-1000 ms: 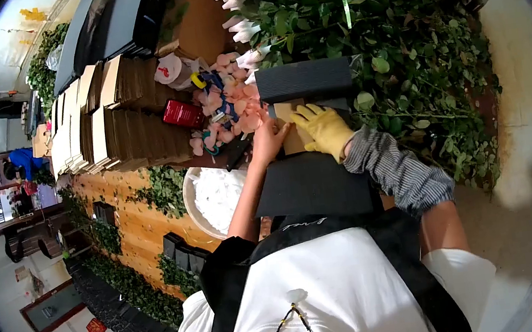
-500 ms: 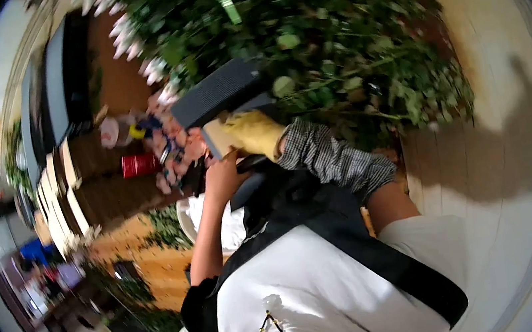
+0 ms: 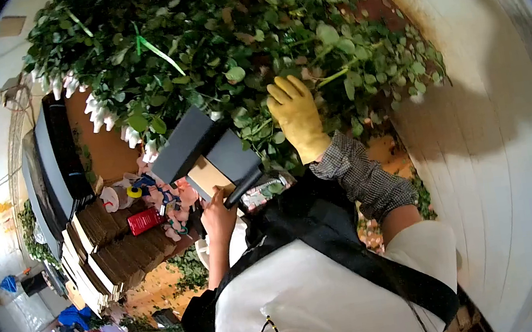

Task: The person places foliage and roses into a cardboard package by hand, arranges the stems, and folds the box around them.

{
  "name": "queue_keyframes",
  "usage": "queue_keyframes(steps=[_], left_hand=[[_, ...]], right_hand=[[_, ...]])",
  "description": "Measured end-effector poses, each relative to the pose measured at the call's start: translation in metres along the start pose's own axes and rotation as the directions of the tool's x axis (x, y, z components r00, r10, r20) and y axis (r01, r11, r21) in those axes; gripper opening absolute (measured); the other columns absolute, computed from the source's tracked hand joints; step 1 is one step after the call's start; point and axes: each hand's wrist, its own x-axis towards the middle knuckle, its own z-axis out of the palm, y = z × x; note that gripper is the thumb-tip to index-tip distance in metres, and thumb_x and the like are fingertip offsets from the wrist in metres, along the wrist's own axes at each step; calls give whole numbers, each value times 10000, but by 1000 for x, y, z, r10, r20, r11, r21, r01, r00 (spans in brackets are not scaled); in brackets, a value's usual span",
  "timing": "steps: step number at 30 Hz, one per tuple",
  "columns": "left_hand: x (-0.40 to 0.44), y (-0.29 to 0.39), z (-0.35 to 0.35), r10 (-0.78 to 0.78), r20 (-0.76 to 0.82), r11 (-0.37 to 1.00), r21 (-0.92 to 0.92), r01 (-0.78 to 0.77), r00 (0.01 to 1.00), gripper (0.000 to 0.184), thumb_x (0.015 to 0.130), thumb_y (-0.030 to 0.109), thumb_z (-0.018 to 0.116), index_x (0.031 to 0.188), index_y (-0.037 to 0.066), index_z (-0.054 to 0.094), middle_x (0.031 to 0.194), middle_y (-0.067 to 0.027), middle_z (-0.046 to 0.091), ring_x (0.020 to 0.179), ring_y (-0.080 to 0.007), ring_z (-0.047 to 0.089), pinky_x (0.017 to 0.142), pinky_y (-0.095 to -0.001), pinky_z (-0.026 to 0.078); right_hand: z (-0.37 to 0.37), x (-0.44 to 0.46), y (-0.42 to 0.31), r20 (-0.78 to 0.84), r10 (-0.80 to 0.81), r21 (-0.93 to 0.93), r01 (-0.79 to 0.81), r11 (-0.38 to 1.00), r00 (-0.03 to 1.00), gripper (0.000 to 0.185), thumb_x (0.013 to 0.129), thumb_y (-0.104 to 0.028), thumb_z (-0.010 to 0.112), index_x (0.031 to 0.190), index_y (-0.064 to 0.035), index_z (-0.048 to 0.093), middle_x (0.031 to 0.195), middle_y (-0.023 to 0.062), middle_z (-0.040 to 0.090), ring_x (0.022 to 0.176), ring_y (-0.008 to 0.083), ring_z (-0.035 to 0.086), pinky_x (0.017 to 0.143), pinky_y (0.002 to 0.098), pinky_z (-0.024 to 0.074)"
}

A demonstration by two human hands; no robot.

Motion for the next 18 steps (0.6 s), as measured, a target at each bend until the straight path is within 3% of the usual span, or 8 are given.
queue_keyframes(steps=[3, 4, 9, 11, 13, 14, 15, 18], left_hand=[[1, 0, 3, 14, -52, 1000, 10, -13, 999, 531, 731, 244, 816, 1199, 59, 649, 1106, -99, 719, 896, -302, 709, 757, -402, 572], [0, 2, 1, -22, 42, 1000, 11, 21, 999, 549, 717, 224, 811, 1205, 43, 640, 1206, -121, 683, 919, -301, 712, 766, -388, 579], [-2, 4, 4, -38, -8, 998, -40, 38, 999, 492, 685, 133, 753, 1153, 31, 645, 1294, -146, 650, 924, -284, 718, 756, -359, 587], [-1, 5, 6, -15, -53, 997, -71, 11, 998, 422, 709, 85, 712, 1117, 6, 640, 1261, -155, 662, 872, -274, 723, 722, -356, 588], [0, 5, 8, -46, 2, 999, -11, 46, 999, 346, 767, 64, 641, 1108, 1, 637, 1235, -162, 667, 823, -262, 728, 677, -350, 587], [-2, 1, 17, -38, -43, 999, -14, 38, 998, 301, 803, 56, 586, 1095, 0, 636, 1192, -163, 673, 776, -247, 727, 645, -342, 585], [0, 4, 19, -93, -77, 994, -57, 89, 993, 396, 732, 74, 684, 1124, 31, 653, 1105, -141, 703, 841, -279, 722, 703, -369, 577], [-1, 7, 18, -110, -112, 989, -115, 97, 988, 429, 724, 51, 648, 1150, 2, 630, 1129, -143, 682, 799, -272, 712, 692, -355, 574]], right_hand=[[46, 7, 19, 128, -105, 107, 91, 990, 986, 370, 807, -105, 668, 1174, -75, 641, 1250, 101, 641, 1249, 293, 538, 1102, 432, 402], [78, -16, 31, 394, 59, 172, -137, 975, 917, 453, 811, -111, 726, 1248, -78, 613, 1247, 123, 642, 1246, 321, 542, 1081, 443, 421], [81, -53, 30, 244, 12, 211, -66, 975, 970, 412, 837, -159, 731, 1221, -48, 635, 1177, 162, 676, 1161, 349, 600, 1031, 466, 459], [84, -36, 42, 341, 45, 346, -169, 923, 939, 383, 889, -201, 700, 1236, -55, 631, 1126, 159, 696, 1101, 339, 636, 971, 453, 507], [68, 11, 67, 777, 34, 443, -584, 680, 629, 416, 926, -253, 681, 1290, -65, 609, 1118, 153, 710, 1081, 317, 660, 929, 436, 533], [64, 34, 72, 784, 68, 392, -577, 716, 617, 433, 940, -252, 667, 1324, -68, 589, 1172, 152, 696, 1119, 292, 651, 947, 413, 527], [59, 62, 73, 782, 118, 330, -566, 755, 612, 451, 954, -250, 654, 1359, -71, 569, 1226, 152, 682, 1157, 267, 643, 964, 391, 521], [26, 141, -8, 514, -54, 491, -242, 837, 856, 452, 984, -169, 600, 1420, -78, 522, 1388, 153, 590, 1250, 256, 589, 1050, 367, 471]])
